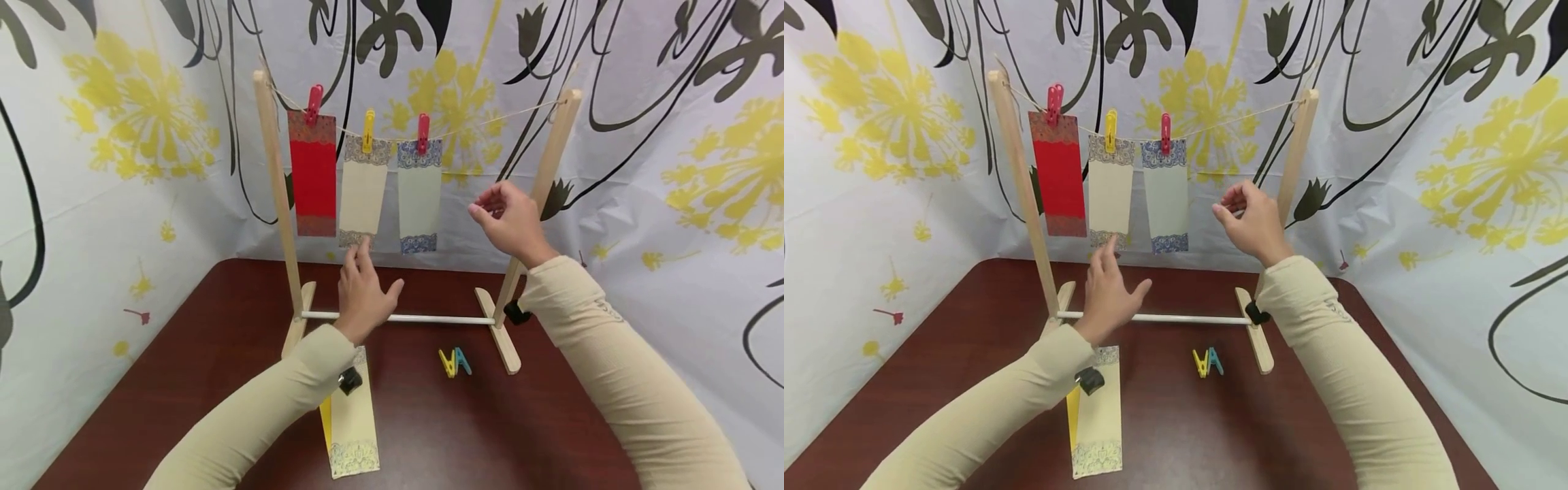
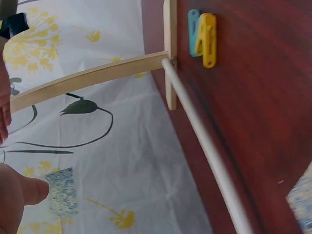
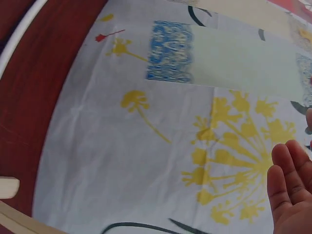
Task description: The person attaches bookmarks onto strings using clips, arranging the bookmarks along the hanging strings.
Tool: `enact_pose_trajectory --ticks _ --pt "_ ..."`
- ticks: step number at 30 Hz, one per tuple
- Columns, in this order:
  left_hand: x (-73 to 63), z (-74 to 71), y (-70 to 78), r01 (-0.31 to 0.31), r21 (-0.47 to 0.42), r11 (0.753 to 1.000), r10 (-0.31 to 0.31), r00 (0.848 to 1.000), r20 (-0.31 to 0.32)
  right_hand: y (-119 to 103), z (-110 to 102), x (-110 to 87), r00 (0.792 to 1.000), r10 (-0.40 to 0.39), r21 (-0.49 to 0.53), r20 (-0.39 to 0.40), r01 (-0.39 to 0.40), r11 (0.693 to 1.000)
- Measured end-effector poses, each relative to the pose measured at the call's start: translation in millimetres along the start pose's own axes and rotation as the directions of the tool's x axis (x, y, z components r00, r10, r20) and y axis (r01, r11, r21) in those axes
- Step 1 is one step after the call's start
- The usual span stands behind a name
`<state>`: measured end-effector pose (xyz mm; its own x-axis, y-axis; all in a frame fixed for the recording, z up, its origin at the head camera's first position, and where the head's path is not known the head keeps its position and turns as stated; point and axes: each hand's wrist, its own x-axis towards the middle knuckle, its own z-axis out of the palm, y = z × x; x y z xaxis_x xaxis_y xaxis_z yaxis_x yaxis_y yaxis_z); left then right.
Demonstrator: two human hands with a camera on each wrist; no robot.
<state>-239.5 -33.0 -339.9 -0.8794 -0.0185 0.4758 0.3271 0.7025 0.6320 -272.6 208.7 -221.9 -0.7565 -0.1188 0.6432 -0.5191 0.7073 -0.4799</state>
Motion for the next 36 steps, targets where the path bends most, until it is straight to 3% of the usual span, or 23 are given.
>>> enact_pose_trajectory --ticks 7,11,18,30,36 --pt "-31.0 0.1 -25.0 0.148 -0.006 0.989 -0.148 0.987 0.058 19 11 -38.0 0.999 0.04 0.056 -0.008 -0.04 0.998" --pt "-46.3 0.9 -37.8 0.196 -0.02 0.98 -0.194 0.976 0.1 26 17 -56.6 0.999 0.048 0.079 -0.02 -0.047 0.996" --pt "-66.1 1.0 -50.4 0.198 0.003 0.98 -0.197 0.975 0.102 39 23 -84.5 0.995 0.095 0.094 -0.008 -0.093 0.991" --pt "-90.1 6.7 -57.0 0.216 0.045 0.975 -0.22 0.965 0.143 57 38 -132.3 0.98 0.197 0.055 -0.012 -0.196 0.979" --pt "-98.2 13.1 -62.1 0.266 0.096 0.959 -0.279 0.946 0.166 66 51 -156.2 0.958 0.287 0.073 0.026 -0.288 0.955"
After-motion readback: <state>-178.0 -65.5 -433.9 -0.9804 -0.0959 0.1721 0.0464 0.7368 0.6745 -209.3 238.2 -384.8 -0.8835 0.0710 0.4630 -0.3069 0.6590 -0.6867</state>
